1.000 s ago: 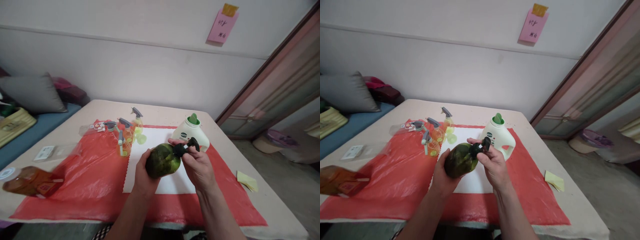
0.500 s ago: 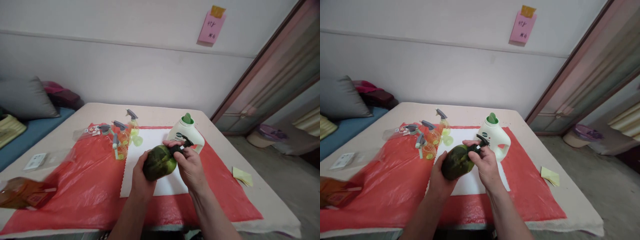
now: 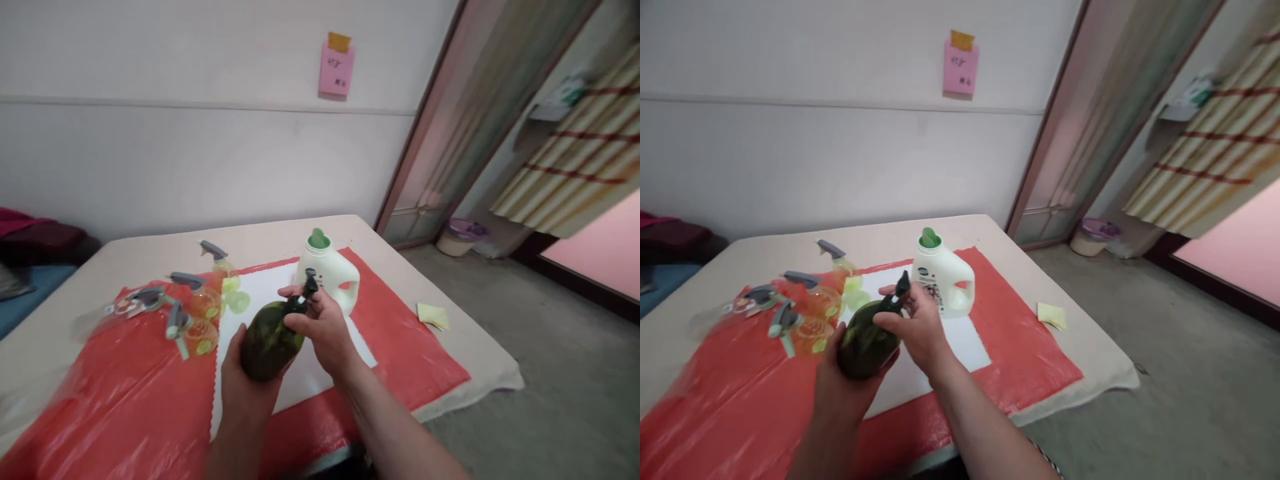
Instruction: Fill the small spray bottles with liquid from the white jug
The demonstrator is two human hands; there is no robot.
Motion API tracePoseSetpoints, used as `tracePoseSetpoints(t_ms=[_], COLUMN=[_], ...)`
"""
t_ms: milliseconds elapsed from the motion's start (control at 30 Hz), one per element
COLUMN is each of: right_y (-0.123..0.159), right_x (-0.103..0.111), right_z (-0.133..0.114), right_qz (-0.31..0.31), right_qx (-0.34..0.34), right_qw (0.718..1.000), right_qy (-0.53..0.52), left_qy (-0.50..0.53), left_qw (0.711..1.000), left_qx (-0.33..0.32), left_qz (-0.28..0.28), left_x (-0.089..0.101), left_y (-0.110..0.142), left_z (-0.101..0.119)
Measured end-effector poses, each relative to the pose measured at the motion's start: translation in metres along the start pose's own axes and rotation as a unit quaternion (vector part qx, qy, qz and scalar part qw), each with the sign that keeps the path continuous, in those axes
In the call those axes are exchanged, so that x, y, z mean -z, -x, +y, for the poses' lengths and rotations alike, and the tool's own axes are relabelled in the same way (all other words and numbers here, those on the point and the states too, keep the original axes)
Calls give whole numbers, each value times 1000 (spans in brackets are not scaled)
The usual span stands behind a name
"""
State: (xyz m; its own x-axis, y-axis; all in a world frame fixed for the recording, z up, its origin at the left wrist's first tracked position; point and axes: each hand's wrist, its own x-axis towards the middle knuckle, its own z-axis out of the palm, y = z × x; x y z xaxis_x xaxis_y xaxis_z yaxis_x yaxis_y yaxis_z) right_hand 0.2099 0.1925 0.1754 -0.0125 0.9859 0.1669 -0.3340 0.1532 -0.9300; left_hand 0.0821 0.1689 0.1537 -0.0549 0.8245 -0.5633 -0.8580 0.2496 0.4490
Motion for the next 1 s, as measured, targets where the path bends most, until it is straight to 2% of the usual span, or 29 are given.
tracePoseSetpoints(t_ms=[67, 133, 200, 233, 300, 433, 500, 567, 667, 733, 867, 1000], right_y=[-1, -1, 0, 1, 2, 4, 4, 4, 3, 2, 1, 5], right_x=[2, 7, 11, 11, 7, -9, -13, -9, 3, 9, 7, -3], right_z=[-6, -14, -19, -19, -14, 2, 4, 0, -11, -14, -4, 7], right_qz=[-35, -109, -164, -166, -108, 83, 119, 88, -48, -90, -19, 25], right_qx=[14, 13, 3, 2, 7, -25, -32, -15, -6, -7, 20, 11], right_qw=[999, 994, 986, 986, 994, 996, 992, 996, 999, 996, 999, 999], right_qy=[-6, -14, -16, -9, 16, 17, 13, 30, 15, 0, 27, 31], left_qy=[-12, -30, -57, -70, -87, -94, -95, -100, -112, -113, -93, -54], left_qw=[1000, 999, 998, 996, 991, 983, 981, 982, 986, 988, 992, 997], left_qx=[11, 13, -15, -39, -91, -144, -156, -152, -117, -90, -59, -42], left_qz=[-12, -21, -23, -26, -37, -57, -59, -55, -49, -51, -54, -25], left_x=[0, 1, 3, 4, 6, 8, 7, 7, 7, 9, 11, 9], left_y=[0, -1, -4, -5, -7, -7, -8, -11, -17, -20, -21, -14], left_z=[-1, -2, -5, -6, -10, -16, -15, -13, -12, -13, -16, -15])
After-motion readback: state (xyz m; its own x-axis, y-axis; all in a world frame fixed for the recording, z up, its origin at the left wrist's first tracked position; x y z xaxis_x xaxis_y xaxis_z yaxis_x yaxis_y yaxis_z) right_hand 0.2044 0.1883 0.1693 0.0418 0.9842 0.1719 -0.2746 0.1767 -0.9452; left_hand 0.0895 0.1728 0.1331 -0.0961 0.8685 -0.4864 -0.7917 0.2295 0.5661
